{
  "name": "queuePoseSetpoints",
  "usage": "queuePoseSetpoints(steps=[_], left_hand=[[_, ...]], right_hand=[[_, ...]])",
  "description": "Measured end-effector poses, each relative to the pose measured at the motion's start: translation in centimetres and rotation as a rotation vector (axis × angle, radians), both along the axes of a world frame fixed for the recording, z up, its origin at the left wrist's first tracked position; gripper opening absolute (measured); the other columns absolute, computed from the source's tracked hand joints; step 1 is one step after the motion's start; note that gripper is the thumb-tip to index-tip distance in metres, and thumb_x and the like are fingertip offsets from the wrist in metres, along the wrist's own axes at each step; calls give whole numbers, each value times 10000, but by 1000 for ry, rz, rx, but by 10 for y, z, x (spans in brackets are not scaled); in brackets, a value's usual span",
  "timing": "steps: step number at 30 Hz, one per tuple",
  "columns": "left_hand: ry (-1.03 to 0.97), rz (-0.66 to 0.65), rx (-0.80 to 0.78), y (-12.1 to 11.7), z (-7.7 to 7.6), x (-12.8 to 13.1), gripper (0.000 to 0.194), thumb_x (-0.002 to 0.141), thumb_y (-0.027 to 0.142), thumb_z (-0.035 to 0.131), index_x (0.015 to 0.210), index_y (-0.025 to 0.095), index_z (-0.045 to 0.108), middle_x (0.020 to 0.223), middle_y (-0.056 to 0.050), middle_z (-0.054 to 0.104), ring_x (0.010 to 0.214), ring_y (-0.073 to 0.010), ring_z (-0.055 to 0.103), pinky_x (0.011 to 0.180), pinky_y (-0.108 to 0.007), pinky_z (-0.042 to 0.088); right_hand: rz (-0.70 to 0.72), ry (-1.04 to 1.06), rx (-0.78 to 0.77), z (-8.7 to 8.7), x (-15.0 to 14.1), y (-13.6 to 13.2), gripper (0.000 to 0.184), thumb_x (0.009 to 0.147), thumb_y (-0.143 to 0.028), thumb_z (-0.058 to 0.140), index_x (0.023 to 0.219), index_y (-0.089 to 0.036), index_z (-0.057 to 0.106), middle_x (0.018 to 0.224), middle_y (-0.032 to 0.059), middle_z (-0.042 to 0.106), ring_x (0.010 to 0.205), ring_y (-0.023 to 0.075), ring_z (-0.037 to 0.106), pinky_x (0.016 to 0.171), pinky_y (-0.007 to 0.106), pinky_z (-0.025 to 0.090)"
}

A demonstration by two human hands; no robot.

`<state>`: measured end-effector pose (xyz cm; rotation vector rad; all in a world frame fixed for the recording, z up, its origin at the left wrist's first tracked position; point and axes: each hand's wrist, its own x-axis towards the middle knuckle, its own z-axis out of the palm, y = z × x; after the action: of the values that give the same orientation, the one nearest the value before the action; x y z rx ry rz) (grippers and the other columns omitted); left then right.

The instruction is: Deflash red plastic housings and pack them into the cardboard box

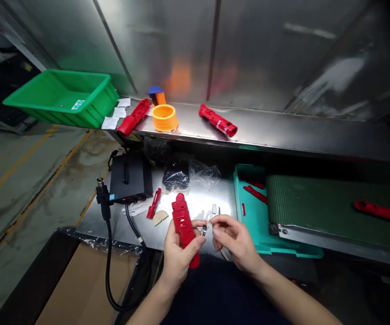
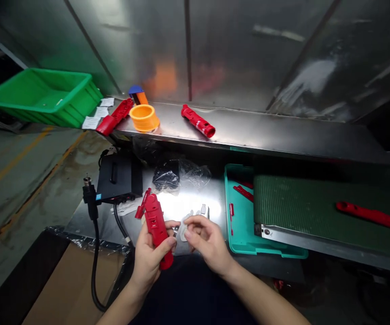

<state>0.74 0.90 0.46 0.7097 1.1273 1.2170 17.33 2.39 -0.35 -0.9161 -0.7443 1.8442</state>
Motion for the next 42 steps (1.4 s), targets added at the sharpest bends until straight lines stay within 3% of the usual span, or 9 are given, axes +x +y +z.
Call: queuePoseSetpoints(steps=[3, 5, 7, 11, 16, 20, 25, 31, 42], left_hand=[[-85, -148, -70, -4, 16, 22, 500, 743, 279, 886, 1140, 191, 595, 987, -51, 736, 570, -85, 592, 523, -216, 492], [-117, -243, -115, -5, 26, 36, 524, 730, 295, 896, 1139, 185, 586, 918, -30, 720, 539, -81, 584, 502, -210, 476], [-135, -301, -158, -5, 34, 50, 536, 736, 303, 894, 1153, 184, 580, 865, -9, 699, 528, -78, 569, 488, -205, 465], [-220, -303, -222, -6, 43, 72, 566, 729, 324, 902, 1181, 181, 593, 820, 3, 667, 560, -95, 557, 488, -213, 474], [-300, -128, -255, -6, 49, 85, 424, 899, 487, 734, 1199, 200, 648, 984, -52, 713, 736, -162, 630, 660, -299, 571], [-273, -143, -246, -7, 51, 82, 382, 968, 523, 625, 1133, 188, 706, 1071, -84, 732, 946, -245, 679, 842, -371, 582], [-223, -188, -161, -12, 49, 71, 381, 1002, 501, 582, 1204, 208, 718, 1135, -80, 735, 1095, -265, 660, 940, -377, 558], [-235, -213, -135, -13, 50, 55, 391, 992, 469, 613, 1284, 226, 704, 1140, -76, 741, 1120, -264, 667, 971, -384, 560], [-326, -283, -133, -10, 48, 28, 352, 1003, 424, 607, 1299, 251, 687, 1166, -53, 733, 1145, -239, 648, 998, -362, 532]], right_hand=[[95, -231, 381, 17, 48, 6, 353, 892, -228, 789, 1242, -253, 746, 1058, 53, 629, 864, 155, 599, 771, 292, 523], [241, -389, 655, 26, 72, 12, 348, 945, -226, 721, 1291, -267, 731, 1070, 65, 615, 897, 170, 597, 814, 328, 524], [297, -432, 764, 32, 90, 17, 269, 972, -266, 698, 1233, -271, 762, 1009, 52, 594, 885, 170, 594, 789, 322, 527], [200, -379, 715, 38, 109, 13, 155, 943, -310, 749, 1080, -267, 808, 943, 31, 600, 808, 153, 610, 702, 281, 544], [1, -580, 760, 50, 108, -15, 231, 957, -158, 692, 1154, -248, 770, 971, 41, 650, 835, 160, 659, 737, 275, 580], [75, -662, 914, 54, 90, -34, 291, 990, -110, 611, 1255, -189, 703, 1025, 90, 653, 898, 185, 679, 837, 326, 618], [187, -875, 972, 60, 75, -37, 234, 1014, -133, 558, 1170, -172, 727, 977, 102, 651, 942, 241, 687, 954, 448, 613], [254, -920, 882, 68, 61, -39, 243, 1010, -151, 587, 1199, -226, 721, 1037, 91, 681, 1090, 269, 673, 908, 396, 600], [368, -852, 641, 80, 32, -18, 138, 894, -137, 772, 977, -244, 751, 950, 7, 695, 812, 160, 640, 698, 260, 498]])
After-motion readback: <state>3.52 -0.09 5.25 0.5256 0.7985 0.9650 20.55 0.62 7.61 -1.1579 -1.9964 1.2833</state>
